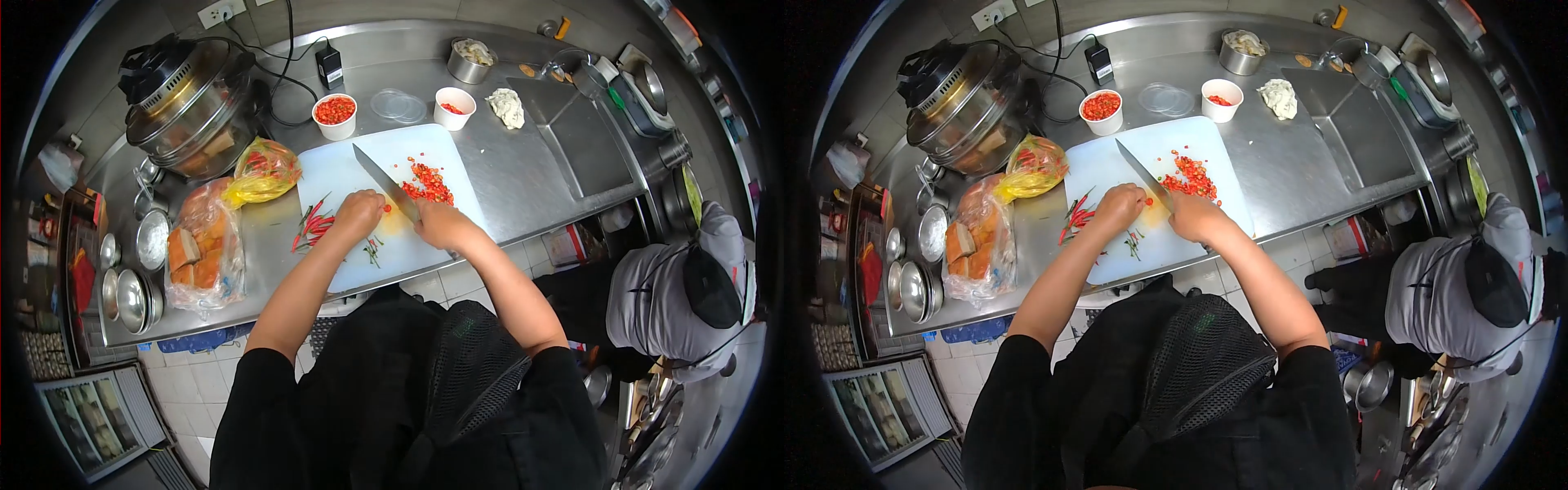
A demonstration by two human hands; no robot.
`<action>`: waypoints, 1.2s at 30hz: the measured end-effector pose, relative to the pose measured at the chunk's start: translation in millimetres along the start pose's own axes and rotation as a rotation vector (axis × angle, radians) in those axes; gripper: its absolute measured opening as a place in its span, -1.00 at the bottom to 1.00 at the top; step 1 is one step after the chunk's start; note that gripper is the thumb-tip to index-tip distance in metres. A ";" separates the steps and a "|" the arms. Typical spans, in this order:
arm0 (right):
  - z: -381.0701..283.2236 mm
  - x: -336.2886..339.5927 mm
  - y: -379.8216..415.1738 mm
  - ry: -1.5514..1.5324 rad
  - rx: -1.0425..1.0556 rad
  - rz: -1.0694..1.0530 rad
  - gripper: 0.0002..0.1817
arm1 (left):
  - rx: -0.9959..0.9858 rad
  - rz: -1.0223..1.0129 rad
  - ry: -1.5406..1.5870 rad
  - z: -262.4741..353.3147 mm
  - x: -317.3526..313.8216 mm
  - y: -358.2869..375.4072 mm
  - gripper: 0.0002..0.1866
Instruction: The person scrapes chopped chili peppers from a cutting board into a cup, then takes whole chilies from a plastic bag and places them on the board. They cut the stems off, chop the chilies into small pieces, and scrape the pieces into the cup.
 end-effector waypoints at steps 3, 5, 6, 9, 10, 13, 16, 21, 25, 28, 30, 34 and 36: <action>-15.8 6.5 4.4 -0.046 -0.068 -0.096 -0.62 | -0.009 0.004 -0.029 2.5 -1.4 -0.9 -0.91; -10.6 -8.5 -1.8 -0.048 -0.088 -0.122 -0.64 | -0.023 0.002 -0.044 5.3 -1.8 -2.7 -0.92; -0.3 -19.6 -14.6 0.003 -0.013 0.017 -0.65 | -0.017 0.005 -0.040 3.3 -3.7 -3.7 -0.92; 4.3 -25.3 -27.0 0.062 0.074 0.175 -0.68 | -0.052 0.027 -0.010 5.6 -5.8 -5.6 -0.88; 0.8 -21.3 -27.6 0.066 0.086 0.197 -0.70 | -0.050 0.030 -0.012 6.7 -3.6 -6.4 -0.89; -4.7 -6.5 -16.9 -0.138 -0.114 -0.095 -0.69 | -0.040 -0.001 -0.027 7.4 -4.1 -4.3 -0.91; -15.6 -7.2 -12.8 -0.134 -0.089 -0.058 -0.68 | -0.024 -0.008 -0.044 5.3 -8.3 -2.9 -0.93; -6.7 -3.7 -30.2 -0.016 0.066 0.150 -0.67 | -0.037 0.030 -0.031 9.9 -1.5 1.1 -0.92; 6.8 -27.9 -32.8 -0.010 0.002 0.064 -0.68 | 0.023 0.018 -0.042 5.4 -4.4 -1.4 -0.91; 7.8 -16.3 -42.5 0.070 0.089 0.179 -0.66 | 0.036 0.025 -0.076 4.9 -5.8 -6.2 -0.90; -4.6 -9.1 -32.7 0.030 0.059 0.127 -0.65 | 0.046 0.006 -0.098 4.9 -11.3 0.1 -0.89; -2.1 -22.8 -19.8 -0.131 -0.126 -0.068 -0.61 | 0.114 0.014 -0.078 2.3 -8.9 -0.3 -0.88; 15.3 -28.2 -40.9 0.056 0.215 0.348 -0.61 | 0.121 0.015 -0.079 4.8 -5.3 -4.2 -0.87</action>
Point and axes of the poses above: each hand's wrist, its own y-axis away from the middle knuckle, its own x-axis out of the back of the hand, z = x × y, the point moved 10 cm from there along -y, towards the middle knuckle, and after that the axes turned 8 degrees about x, right-handed, at the moved point
